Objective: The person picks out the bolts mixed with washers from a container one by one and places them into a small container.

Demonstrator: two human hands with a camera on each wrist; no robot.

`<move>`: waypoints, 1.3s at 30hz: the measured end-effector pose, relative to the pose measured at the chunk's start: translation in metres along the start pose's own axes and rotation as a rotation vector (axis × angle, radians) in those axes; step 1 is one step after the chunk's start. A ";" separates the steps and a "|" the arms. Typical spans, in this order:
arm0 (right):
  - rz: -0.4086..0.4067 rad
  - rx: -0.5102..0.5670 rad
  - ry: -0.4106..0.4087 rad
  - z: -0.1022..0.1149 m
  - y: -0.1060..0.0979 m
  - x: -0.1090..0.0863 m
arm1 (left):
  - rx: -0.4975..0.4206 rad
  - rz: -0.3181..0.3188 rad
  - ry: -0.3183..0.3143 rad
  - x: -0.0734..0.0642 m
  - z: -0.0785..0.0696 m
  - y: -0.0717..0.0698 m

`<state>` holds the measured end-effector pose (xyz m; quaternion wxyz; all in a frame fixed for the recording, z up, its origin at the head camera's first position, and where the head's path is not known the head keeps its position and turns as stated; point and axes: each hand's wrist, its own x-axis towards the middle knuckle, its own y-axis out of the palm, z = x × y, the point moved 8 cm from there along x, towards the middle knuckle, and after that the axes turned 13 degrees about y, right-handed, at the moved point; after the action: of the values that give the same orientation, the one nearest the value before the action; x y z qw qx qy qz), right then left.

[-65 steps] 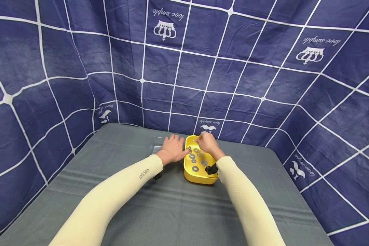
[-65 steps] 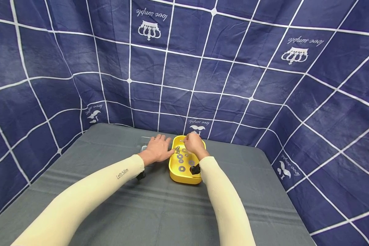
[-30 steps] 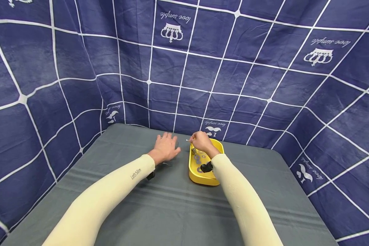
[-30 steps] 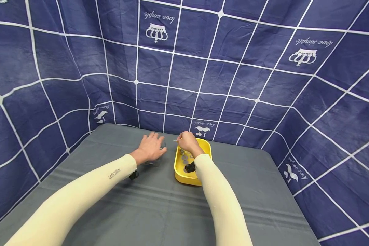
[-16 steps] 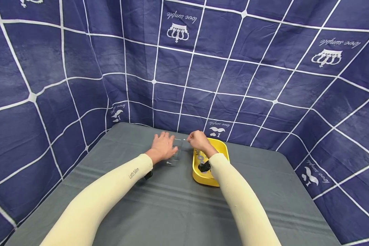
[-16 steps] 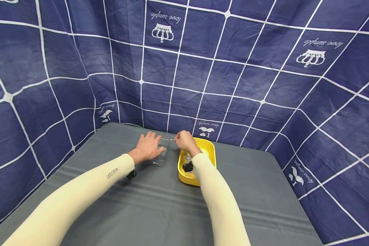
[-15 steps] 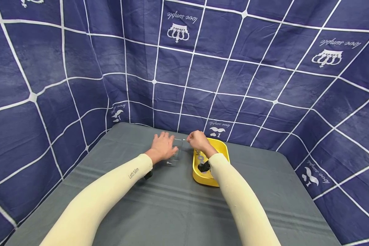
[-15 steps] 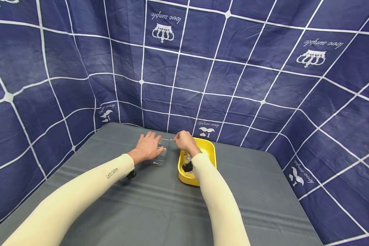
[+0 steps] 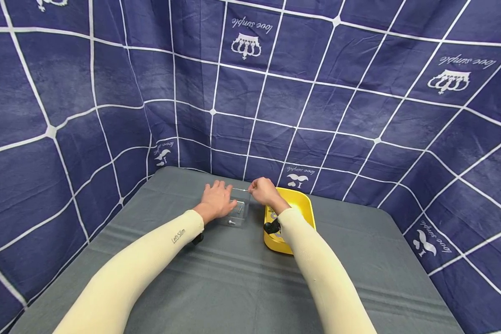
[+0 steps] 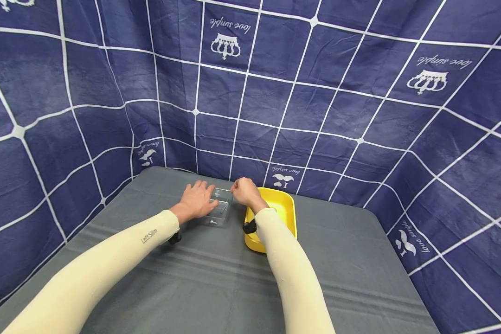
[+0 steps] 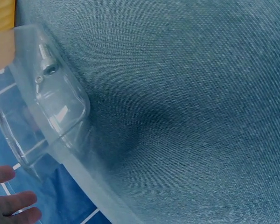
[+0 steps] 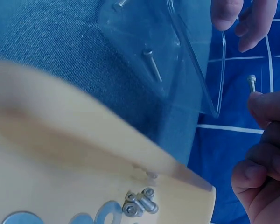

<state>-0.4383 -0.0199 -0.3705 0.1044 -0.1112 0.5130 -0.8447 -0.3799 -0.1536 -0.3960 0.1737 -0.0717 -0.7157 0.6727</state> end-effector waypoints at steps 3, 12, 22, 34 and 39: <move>0.003 0.007 0.005 0.001 0.003 0.001 | -0.001 0.013 -0.002 0.000 0.002 0.004; 0.007 0.006 0.002 0.007 0.011 0.000 | -0.006 0.025 -0.033 0.002 0.011 0.015; 0.000 -0.002 0.004 0.010 0.014 -0.001 | -0.018 0.036 -0.068 -0.002 0.013 0.019; 0.032 0.027 -0.003 0.011 0.016 0.000 | -0.003 0.003 -0.076 0.005 0.015 0.022; 0.030 0.022 0.008 0.011 0.016 0.002 | -0.004 0.000 -0.075 0.007 0.015 0.022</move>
<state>-0.4359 -0.0370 -0.3798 0.1163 -0.0992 0.5058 -0.8490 -0.3945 -0.1631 -0.4173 0.1466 -0.0467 -0.7231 0.6734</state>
